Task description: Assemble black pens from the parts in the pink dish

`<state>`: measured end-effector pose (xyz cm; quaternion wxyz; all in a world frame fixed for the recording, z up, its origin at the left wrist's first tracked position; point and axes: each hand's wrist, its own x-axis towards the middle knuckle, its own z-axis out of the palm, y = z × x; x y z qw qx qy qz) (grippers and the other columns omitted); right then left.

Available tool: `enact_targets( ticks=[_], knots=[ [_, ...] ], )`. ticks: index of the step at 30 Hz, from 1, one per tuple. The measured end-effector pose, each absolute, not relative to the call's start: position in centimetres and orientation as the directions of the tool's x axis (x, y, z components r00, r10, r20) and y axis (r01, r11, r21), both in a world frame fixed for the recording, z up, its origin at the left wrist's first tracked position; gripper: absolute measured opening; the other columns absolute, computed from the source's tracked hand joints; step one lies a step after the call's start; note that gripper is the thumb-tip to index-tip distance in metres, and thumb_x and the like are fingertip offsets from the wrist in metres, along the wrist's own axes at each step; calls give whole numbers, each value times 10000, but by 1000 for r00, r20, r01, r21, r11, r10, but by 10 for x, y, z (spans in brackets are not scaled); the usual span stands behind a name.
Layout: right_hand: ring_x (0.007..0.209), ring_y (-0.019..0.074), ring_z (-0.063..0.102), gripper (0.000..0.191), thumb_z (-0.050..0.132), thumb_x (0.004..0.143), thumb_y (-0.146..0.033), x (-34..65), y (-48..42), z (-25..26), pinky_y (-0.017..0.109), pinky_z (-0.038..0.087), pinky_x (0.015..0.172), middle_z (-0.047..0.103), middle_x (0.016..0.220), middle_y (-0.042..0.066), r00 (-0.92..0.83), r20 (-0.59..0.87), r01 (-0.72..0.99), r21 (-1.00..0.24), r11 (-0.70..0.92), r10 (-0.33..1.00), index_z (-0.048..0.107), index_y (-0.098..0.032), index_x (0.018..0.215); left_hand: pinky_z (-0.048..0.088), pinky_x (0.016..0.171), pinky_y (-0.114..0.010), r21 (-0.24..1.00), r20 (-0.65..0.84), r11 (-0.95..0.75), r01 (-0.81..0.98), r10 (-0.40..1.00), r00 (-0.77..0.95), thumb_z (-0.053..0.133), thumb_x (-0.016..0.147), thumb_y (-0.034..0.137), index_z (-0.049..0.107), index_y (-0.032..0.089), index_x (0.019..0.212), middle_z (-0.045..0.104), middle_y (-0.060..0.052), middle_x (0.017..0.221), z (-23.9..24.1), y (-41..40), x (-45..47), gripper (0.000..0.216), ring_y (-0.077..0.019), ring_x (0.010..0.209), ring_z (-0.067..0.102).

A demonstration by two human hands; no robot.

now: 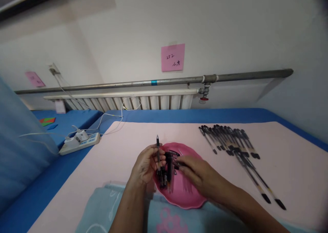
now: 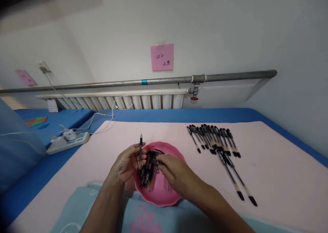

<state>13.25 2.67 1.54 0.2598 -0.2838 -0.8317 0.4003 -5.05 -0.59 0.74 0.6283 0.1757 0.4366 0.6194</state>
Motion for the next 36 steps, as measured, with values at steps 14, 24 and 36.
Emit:
enact_targets(
  ticks=[14, 24, 36],
  knots=[
    [546, 100, 544, 225, 693, 670, -288, 153, 60, -2, 254, 432, 585, 636, 650, -16, -267, 33, -238, -971, -33, 963, 672, -183, 868, 229, 330, -155, 824, -264, 239, -514, 964, 26, 652, 705, 210, 580, 129, 832, 598, 6, 611, 5, -11, -38, 167, -18, 333, 381],
    [572, 111, 525, 205, 742, 614, -297, 151, 62, -2, 255, 440, 565, 602, 706, -18, -161, 115, -251, -965, 72, 980, 644, -193, 762, 204, 324, -151, 828, -260, 257, -499, 963, 64, 671, 686, 236, 616, 122, 863, 606, -3, 608, 6, -12, -33, 217, -12, 324, 374],
    [590, 121, 536, 259, 718, 659, -313, 154, 63, -2, 267, 444, 592, 622, 655, -2, -168, 56, -290, -957, 5, 984, 688, -173, 875, 180, 326, -164, 851, -264, 306, -428, 952, 157, 649, 716, 258, 615, 140, 853, 626, -15, 617, 4, -15, -33, 184, -11, 291, 352]
  ],
)
